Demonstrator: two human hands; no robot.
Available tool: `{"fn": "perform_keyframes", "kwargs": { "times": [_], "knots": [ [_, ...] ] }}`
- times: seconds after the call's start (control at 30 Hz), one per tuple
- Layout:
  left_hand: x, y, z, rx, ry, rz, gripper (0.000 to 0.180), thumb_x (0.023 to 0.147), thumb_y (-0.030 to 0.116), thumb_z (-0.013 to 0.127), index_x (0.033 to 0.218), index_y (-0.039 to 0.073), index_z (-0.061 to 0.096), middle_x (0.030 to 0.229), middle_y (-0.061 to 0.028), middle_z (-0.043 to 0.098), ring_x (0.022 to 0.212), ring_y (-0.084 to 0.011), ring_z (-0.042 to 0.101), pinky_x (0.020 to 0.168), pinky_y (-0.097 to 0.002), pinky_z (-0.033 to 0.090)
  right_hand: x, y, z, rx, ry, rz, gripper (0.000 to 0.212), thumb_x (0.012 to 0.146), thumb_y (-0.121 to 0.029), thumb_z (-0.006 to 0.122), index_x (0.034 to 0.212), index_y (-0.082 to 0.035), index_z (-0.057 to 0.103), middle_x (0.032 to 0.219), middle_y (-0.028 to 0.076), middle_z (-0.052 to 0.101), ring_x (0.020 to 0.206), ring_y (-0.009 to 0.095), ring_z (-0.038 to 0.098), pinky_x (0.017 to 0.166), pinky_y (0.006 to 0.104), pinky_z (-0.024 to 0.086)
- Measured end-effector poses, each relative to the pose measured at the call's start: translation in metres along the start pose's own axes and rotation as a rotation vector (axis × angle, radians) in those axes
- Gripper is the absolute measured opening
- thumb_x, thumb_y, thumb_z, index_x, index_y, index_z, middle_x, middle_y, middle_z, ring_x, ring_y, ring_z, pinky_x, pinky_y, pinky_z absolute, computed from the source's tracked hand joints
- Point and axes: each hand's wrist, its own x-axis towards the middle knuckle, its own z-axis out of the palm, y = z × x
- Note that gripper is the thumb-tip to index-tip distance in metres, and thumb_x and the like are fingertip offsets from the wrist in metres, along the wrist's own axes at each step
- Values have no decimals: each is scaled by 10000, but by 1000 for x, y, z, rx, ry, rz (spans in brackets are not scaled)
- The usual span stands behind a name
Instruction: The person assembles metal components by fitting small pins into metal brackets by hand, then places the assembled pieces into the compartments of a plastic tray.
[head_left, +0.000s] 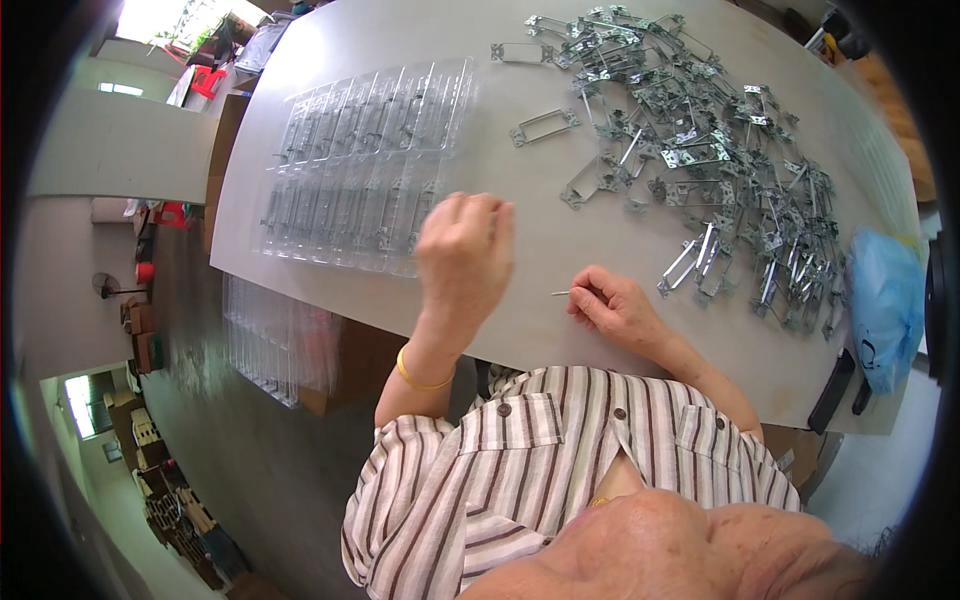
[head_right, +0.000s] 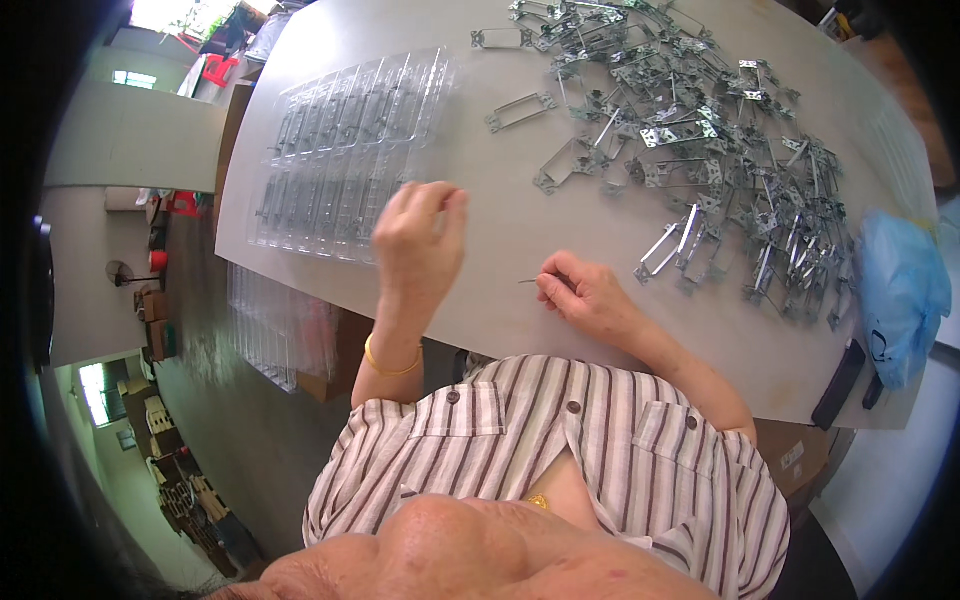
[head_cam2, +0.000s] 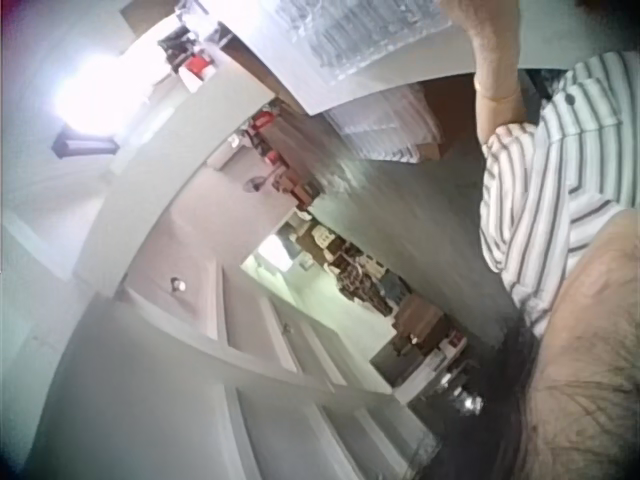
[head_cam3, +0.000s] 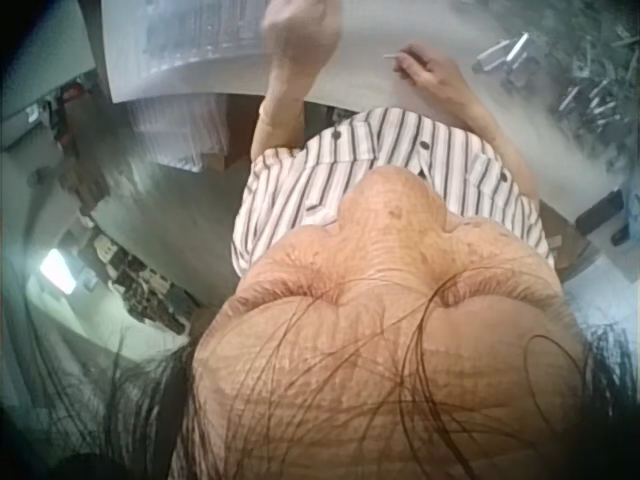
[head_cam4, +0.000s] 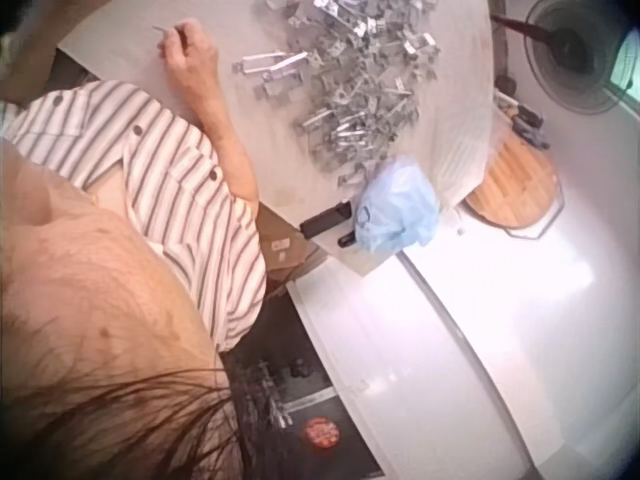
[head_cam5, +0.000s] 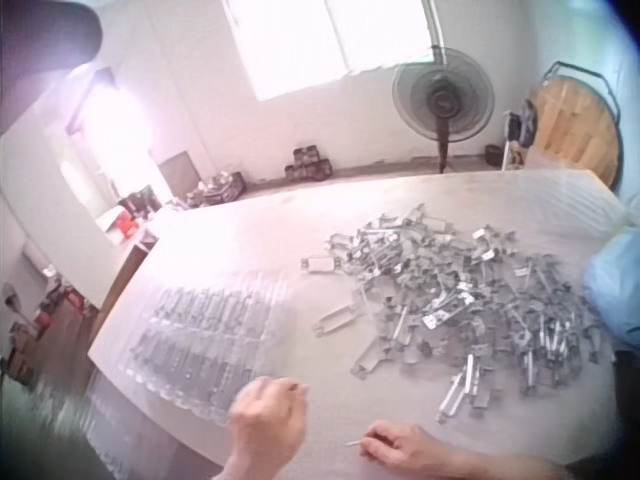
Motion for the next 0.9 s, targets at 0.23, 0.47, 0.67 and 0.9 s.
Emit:
{"fn": "perform_keyframes", "kwargs": {
  "times": [0.23,0.47,0.67,0.9],
  "knots": [
    [48,8,92,-27,-136,76,217,858,148,688,1003,-7,646,1027,-175,669,973,-355,633,839,-428,500,1,1,1,46,-30,-10,160,1025,-159,557,994,-5,588,811,25,657,718,85,606,661,258,521],
    [72,-31,156,201,-268,-89,289,845,160,666,1082,4,616,1142,-180,637,1101,-361,594,909,-469,472,3,1,1,-79,-61,-74,159,1017,-155,560,981,-3,588,792,48,670,689,108,631,637,261,517],
    [74,-38,160,250,-307,-39,272,810,99,639,1066,7,618,1107,-168,638,1061,-332,618,923,-433,465,1,3,3,-22,-36,-23,152,1015,-147,562,977,-2,590,791,59,680,679,113,638,633,270,523],
    [67,-25,136,-28,-113,-137,278,840,91,634,1077,-50,599,979,-211,650,925,-363,657,850,-439,519,6,7,1,50,-52,3,140,1033,-152,545,1011,-19,580,837,51,671,728,107,635,671,258,533]
  ]
}}
